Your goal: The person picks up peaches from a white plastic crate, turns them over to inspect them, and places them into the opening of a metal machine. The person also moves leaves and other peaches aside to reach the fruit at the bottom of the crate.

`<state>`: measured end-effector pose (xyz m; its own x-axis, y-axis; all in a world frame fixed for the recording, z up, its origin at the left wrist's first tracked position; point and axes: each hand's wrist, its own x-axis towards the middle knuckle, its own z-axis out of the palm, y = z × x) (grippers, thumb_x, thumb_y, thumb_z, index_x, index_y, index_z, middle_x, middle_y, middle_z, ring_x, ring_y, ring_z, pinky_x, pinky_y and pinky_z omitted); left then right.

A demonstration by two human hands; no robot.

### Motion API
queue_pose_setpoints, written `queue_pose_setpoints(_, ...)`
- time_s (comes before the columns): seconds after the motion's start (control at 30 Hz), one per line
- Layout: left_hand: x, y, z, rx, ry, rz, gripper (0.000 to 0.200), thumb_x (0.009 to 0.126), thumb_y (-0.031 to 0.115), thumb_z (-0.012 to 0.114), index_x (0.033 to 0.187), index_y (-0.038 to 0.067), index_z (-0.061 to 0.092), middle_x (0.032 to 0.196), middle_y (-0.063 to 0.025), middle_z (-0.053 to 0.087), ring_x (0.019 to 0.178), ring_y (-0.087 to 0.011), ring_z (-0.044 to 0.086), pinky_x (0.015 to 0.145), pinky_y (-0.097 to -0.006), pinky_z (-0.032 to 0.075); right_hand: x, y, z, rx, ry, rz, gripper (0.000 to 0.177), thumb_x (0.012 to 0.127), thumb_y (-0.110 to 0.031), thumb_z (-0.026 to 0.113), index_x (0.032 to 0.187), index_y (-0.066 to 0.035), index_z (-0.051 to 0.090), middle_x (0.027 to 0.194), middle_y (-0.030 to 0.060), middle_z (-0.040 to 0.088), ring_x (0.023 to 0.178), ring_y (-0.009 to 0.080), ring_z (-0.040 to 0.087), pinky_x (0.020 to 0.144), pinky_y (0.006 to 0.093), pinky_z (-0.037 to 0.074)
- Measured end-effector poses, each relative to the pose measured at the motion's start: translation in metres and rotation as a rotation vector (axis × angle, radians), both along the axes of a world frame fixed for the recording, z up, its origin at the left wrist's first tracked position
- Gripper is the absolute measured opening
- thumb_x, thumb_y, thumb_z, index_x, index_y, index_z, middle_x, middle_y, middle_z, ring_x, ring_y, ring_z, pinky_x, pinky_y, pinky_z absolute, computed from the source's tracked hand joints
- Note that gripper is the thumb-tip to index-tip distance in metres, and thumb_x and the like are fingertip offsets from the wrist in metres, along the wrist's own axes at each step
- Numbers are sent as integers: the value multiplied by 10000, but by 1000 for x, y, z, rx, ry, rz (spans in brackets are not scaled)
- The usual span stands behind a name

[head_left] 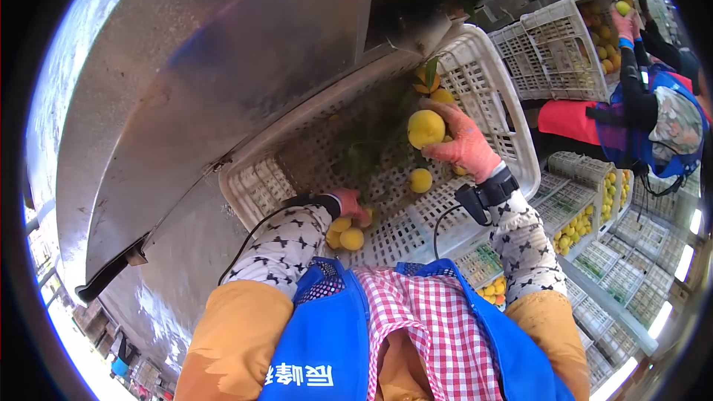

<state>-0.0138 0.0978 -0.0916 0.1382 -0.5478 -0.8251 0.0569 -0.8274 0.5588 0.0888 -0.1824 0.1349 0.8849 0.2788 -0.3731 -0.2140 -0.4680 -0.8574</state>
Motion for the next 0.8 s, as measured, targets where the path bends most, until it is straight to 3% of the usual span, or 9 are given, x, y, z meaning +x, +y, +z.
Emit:
queue_pose_setpoints(0.03,3,5,-16,-153,112,330,894,643,546,766,1319,6,539,1280,-189,607,1155,-317,600,968,-364,479,-3,2,17,238,-61,-155,781,670,-232,794,1349,18,500,1289,123,547,1153,222,558,990,325,447)
queue_pose_setpoints(0.07,26,-1,9,-168,263,606,510,859,208,702,1311,46,533,1123,-68,659,1068,-189,620,879,-319,509,-7,2,34,240,-84,-163,781,670,-232,794,1349,18,500,1289,123,547,1153,222,558,990,325,447)
queue_pose_setpoints(0.13,76,-12,160,-491,676,1131,502,880,235,684,1318,49,522,1154,-109,638,1079,-227,614,913,-354,509,-11,2,61,370,-84,-293,761,699,-228,795,1356,13,498,1361,122,505,1163,186,540,1004,310,425)
queue_pose_setpoints(0.23,91,-13,191,-856,916,1257,556,888,311,678,1341,46,494,1236,-140,602,1115,-265,599,955,-414,499,-12,15,77,526,-181,-421,722,724,-226,788,1343,16,507,1291,126,536,1135,194,549,998,323,431)
queue_pose_setpoints(0.37,89,-29,234,-1113,777,1345,637,879,392,676,1366,42,462,1274,-162,577,1134,-303,585,972,-479,486,24,44,86,314,-630,-465,675,754,-276,782,1309,14,527,1117,148,579,1021,240,594,926,342,473)
queue_pose_setpoints(0.57,74,-27,221,-1247,936,1433,692,877,464,658,1378,39,440,1276,-174,570,1163,-340,565,989,-512,468,86,80,89,-594,-785,-371,722,727,-441,779,1242,2,535,1142,260,576,999,408,608,795,441,537)
queue_pose_setpoints(0.63,74,-21,217,-1217,947,1479,670,889,443,661,1373,35,442,1266,-174,573,1149,-333,577,1001,-488,469,110,92,77,-795,-754,-339,466,770,-300,765,1073,19,612,1002,196,606,931,399,598,774,427,508)
queue_pose_setpoints(0.77,75,-18,234,-1293,864,1435,643,908,423,657,1369,29,444,1263,-172,574,1119,-325,597,1000,-462,480,129,92,88,-773,-901,-448,425,798,-273,746,1098,8,634,1002,180,626,901,343,620,758,393,512)
queue_pose_setpoints(0.8,77,-15,239,-1308,857,1440,643,908,423,657,1369,29,444,1263,-172,574,1119,-325,597,1000,-462,480,108,82,103,-428,-937,-473,519,789,-312,756,1167,7,601,1041,185,623,940,334,622,806,382,509)
